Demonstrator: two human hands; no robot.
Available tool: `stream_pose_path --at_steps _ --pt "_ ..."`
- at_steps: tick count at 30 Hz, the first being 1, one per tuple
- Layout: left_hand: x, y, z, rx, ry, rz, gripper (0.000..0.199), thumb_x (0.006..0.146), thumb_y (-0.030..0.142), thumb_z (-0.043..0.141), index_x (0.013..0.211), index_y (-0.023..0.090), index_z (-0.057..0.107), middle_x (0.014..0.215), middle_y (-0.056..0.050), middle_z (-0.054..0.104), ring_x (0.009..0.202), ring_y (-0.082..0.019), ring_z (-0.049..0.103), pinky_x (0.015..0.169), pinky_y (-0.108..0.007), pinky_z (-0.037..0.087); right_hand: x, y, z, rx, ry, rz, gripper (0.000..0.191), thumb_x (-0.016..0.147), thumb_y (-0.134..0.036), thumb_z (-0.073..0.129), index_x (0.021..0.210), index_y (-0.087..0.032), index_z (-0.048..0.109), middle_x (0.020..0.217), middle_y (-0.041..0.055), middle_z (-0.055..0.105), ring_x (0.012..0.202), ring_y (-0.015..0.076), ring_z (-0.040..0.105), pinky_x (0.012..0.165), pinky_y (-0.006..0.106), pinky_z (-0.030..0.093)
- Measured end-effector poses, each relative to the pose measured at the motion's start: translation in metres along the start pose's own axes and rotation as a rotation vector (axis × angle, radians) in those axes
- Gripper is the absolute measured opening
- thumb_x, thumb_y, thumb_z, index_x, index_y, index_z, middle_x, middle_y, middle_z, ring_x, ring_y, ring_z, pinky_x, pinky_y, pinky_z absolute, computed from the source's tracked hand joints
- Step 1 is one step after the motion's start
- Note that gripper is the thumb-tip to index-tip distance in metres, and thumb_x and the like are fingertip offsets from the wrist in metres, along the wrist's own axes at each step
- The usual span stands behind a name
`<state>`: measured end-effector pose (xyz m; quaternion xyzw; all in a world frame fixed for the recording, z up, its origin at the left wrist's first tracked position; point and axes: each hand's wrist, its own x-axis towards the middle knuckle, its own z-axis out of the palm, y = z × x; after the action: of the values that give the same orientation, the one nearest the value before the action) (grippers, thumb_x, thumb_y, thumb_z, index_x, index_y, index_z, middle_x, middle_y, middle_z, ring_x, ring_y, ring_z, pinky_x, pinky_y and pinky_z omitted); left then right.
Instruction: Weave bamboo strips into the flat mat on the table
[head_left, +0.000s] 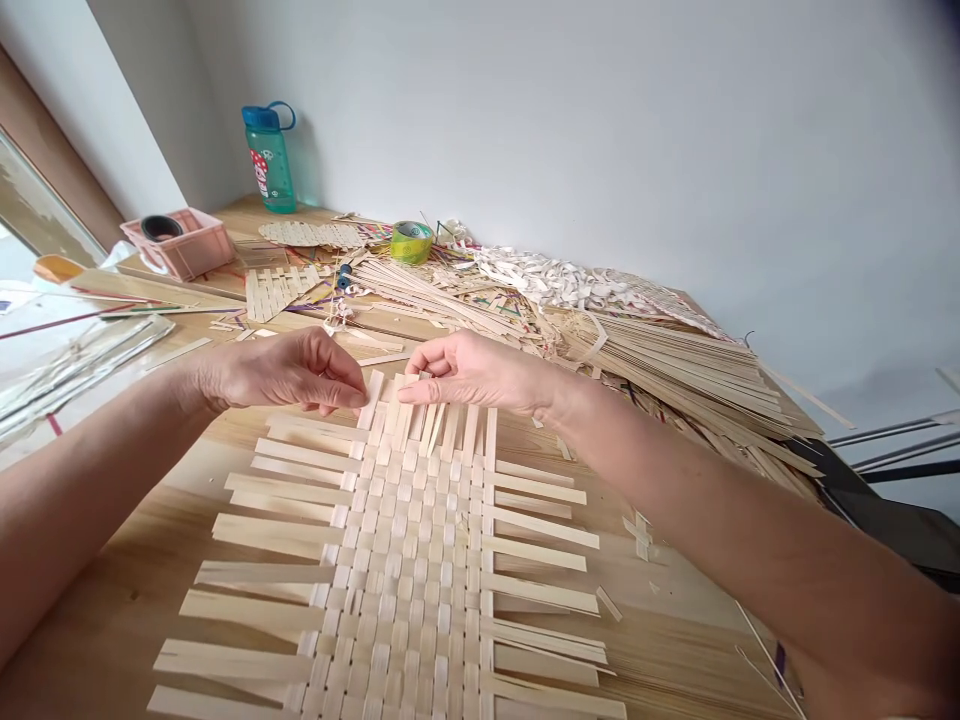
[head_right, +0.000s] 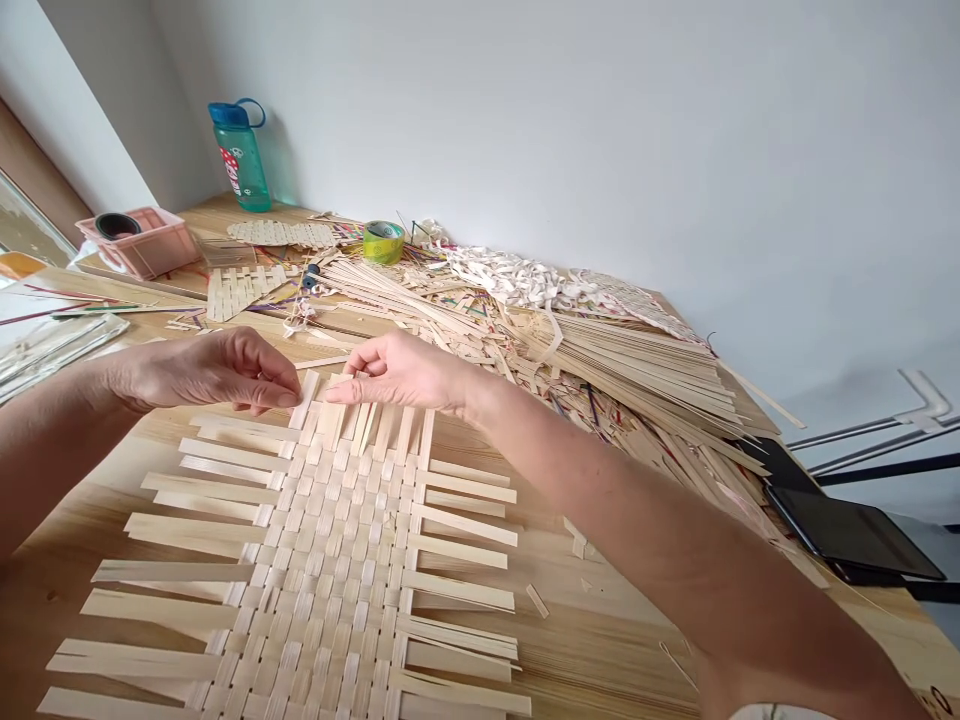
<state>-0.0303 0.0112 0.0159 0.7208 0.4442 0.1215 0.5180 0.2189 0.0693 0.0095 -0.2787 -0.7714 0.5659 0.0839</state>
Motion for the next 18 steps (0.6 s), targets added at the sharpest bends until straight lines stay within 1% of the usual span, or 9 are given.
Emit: stream_pose_path --at_steps 3,8,14,18 --pt "0.001 -0.002 0.001 -0.008 -0.001 0.014 0.028 0.086 0.037 0.067 0.079 0.011 0.076 0.056 0.002 0.049 0.053 -0.008 0.039 0.049 -0.019 0.032 0.002 0.009 0.010 0.019 0.060 0.010 0.036 0.073 -0.047 0.081 0.082 -0.014 0.068 0.074 -0.0003 0.064 0.066 0.0095 0.052 0.062 0.025 0.037" --pt "0.004 -0.010 0.001 -0.066 -0.006 0.022 0.028 0.084 0.038 0.070 0.079 0.012 0.076 0.055 0.002 0.051 0.052 -0.008 0.041 0.049 -0.019 0.034 0.001 0.019 0.012 0.131 0.037 -0.080 0.032 0.077 -0.045 0.078 0.088 -0.016 0.071 0.080 0.0004 0.067 0.071 0.0104 0.057 0.066 0.024 0.043" --pt "0.005 -0.019 0.003 -0.141 -0.006 0.061 0.030 0.084 0.039 0.072 0.084 0.009 0.076 0.058 0.001 0.055 0.053 -0.008 0.043 0.049 -0.018 0.037 0.001 0.023 0.013 0.205 0.043 -0.090 0.021 0.079 -0.033 0.076 0.091 -0.016 0.072 0.082 0.0001 0.069 0.072 0.0094 0.060 0.068 0.023 0.045" --pt "0.008 -0.028 0.004 -0.178 -0.008 0.077 0.028 0.084 0.038 0.073 0.084 0.009 0.076 0.058 0.001 0.057 0.053 -0.007 0.045 0.050 -0.017 0.039 0.001 0.024 0.013 0.247 0.048 -0.067 0.019 0.077 -0.028 0.077 0.090 -0.015 0.071 0.083 0.0004 0.070 0.071 0.0094 0.061 0.068 0.023 0.047"
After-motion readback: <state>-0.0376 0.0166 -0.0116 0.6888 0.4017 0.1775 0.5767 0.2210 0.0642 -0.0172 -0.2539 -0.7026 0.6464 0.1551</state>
